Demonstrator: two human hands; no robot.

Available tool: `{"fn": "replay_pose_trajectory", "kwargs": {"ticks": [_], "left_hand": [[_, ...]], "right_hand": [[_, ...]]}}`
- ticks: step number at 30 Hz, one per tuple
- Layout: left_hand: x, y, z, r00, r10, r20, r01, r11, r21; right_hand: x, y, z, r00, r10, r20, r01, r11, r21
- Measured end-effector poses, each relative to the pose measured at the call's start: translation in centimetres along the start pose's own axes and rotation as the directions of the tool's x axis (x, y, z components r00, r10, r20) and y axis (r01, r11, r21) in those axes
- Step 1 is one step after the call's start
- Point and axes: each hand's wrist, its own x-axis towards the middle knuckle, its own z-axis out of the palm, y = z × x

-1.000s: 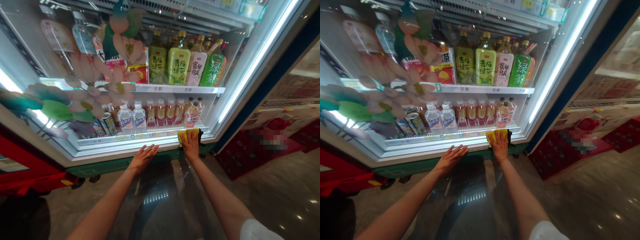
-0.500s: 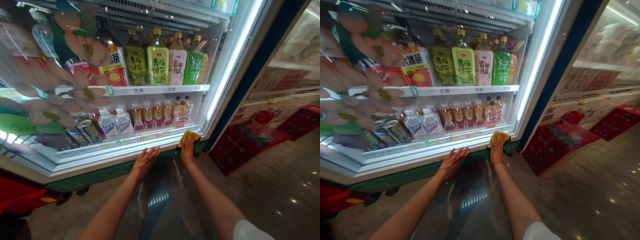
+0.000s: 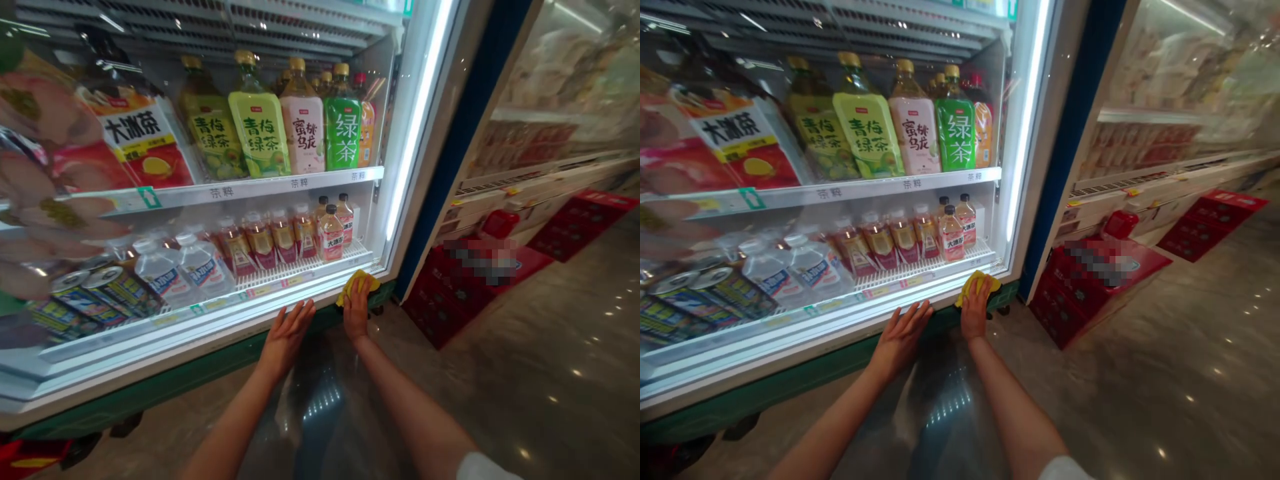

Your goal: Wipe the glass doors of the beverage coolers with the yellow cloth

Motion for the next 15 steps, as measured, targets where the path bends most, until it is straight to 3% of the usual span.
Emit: {"fn": "replay_pose_trajectory", "kwargs": {"ticks": [6, 9, 12, 15], "left_hand": [[3.4, 1.7, 0.9, 0.995, 0.104, -0.012, -0.104, 0.995, 0.003], [5.0, 2.3, 1.1, 0.993, 0.121, -0.002, -0.121, 0.993, 0.003], [6.4, 2.8, 1.3, 0.99, 0.136, 0.018, -0.137, 0.991, 0.007], [7.8, 3.2, 1.4, 0.988, 0.152, 0.027, -0.152, 0.988, 0.007]], "right_hand": [[1.5, 0.5, -0.1, 1.0, -0.002, 0.006, 0.002, 1.0, 0.001], [2.2, 1.4, -0.1, 0.987, 0.151, -0.059, -0.148, 0.988, 0.049], [2.1, 1.6, 0.4, 0.938, 0.333, -0.092, -0.318, 0.937, 0.146], [3.0, 1.8, -0.1, 0.935, 0.341, -0.093, -0.318, 0.927, 0.2]]}}
